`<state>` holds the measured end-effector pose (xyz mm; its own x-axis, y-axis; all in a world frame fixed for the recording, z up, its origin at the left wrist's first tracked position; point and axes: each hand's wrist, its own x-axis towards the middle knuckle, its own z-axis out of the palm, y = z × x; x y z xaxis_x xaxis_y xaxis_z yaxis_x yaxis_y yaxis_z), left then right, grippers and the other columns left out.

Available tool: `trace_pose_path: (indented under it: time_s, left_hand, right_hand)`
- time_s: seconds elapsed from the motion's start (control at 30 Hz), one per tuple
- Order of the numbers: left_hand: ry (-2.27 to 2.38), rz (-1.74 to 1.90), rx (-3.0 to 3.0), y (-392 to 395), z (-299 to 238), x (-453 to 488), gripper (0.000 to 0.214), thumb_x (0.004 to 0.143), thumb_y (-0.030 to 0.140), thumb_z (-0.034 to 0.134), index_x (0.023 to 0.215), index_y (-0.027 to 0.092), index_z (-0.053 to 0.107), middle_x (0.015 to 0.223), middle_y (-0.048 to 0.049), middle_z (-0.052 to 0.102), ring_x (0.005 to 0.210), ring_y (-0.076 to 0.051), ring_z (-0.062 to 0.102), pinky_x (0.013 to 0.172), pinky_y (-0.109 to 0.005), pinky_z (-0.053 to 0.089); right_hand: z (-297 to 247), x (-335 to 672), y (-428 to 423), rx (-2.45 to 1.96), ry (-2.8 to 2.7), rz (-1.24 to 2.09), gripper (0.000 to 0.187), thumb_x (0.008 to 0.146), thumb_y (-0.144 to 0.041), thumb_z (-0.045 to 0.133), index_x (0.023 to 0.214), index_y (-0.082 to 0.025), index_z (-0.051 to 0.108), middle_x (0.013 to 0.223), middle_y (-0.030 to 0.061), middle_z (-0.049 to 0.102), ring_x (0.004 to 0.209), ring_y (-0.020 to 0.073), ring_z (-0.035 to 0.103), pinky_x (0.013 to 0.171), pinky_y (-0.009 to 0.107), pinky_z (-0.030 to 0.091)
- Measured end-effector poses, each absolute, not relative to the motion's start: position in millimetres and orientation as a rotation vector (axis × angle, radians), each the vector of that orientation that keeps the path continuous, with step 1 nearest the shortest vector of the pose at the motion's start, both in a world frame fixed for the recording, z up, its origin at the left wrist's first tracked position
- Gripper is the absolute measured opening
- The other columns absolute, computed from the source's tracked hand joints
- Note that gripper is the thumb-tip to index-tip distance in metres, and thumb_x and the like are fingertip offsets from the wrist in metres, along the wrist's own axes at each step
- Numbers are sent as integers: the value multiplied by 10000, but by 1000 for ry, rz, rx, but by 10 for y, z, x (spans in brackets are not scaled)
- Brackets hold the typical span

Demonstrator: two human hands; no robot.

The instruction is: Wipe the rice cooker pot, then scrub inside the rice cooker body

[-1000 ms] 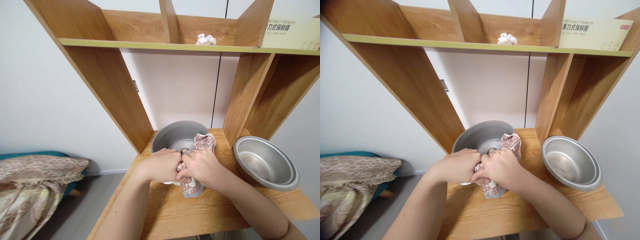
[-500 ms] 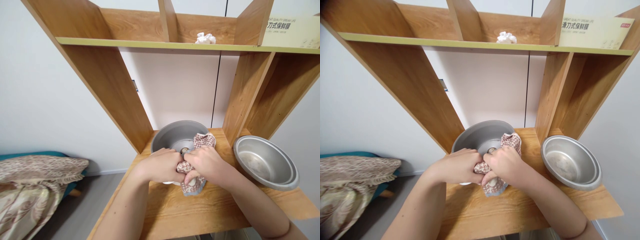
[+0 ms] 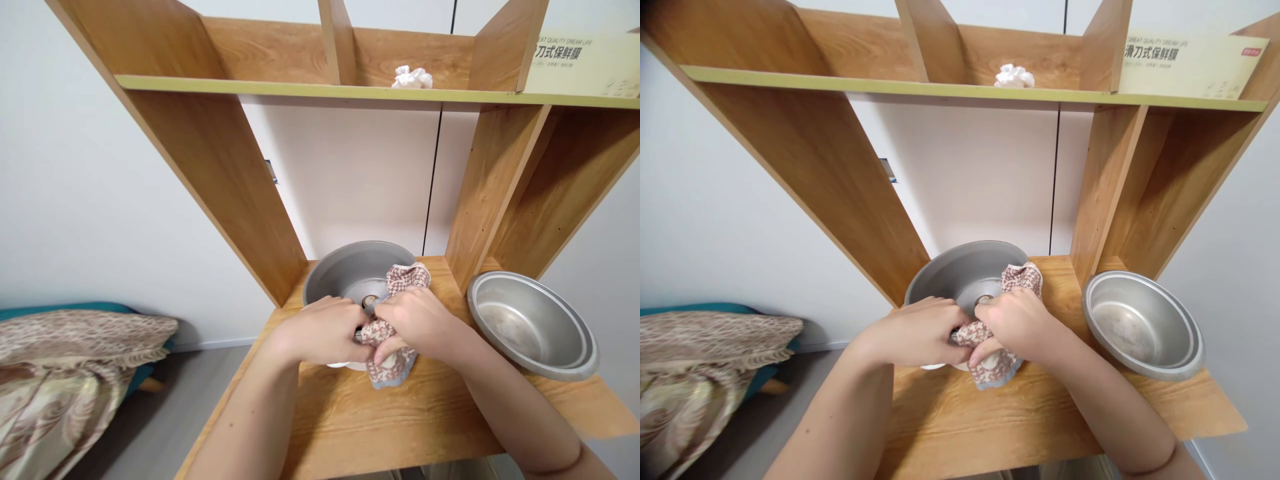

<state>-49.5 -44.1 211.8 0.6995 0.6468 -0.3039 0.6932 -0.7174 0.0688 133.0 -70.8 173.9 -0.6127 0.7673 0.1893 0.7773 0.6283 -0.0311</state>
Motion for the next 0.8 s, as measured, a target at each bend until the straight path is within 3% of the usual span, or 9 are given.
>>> trace_pose_path:
  time_s: [0.43,0.8]
  left_hand:
    - [1082,-408,2798,-442,2117,-474,339,725,560,612,657,227,608,588,0,623,569,-173,577,527,-291,345]
    - [1102,-439,2769,-445,2139,-465,369,698,592,634,626,232,598,561,13,595,534,-166,527,521,-301,332]
  right_hand:
    - [1645,1165,-762,-1331,-2595,-198,662,644,-781,645,815,-141,650,744,65,698,701,231,670,622,307,347]
    - [1596,1126,-768,-1337,-2556,-224,667,660,-803,615,814,-155,648,732,63,697,706,224,671,640,316,370]
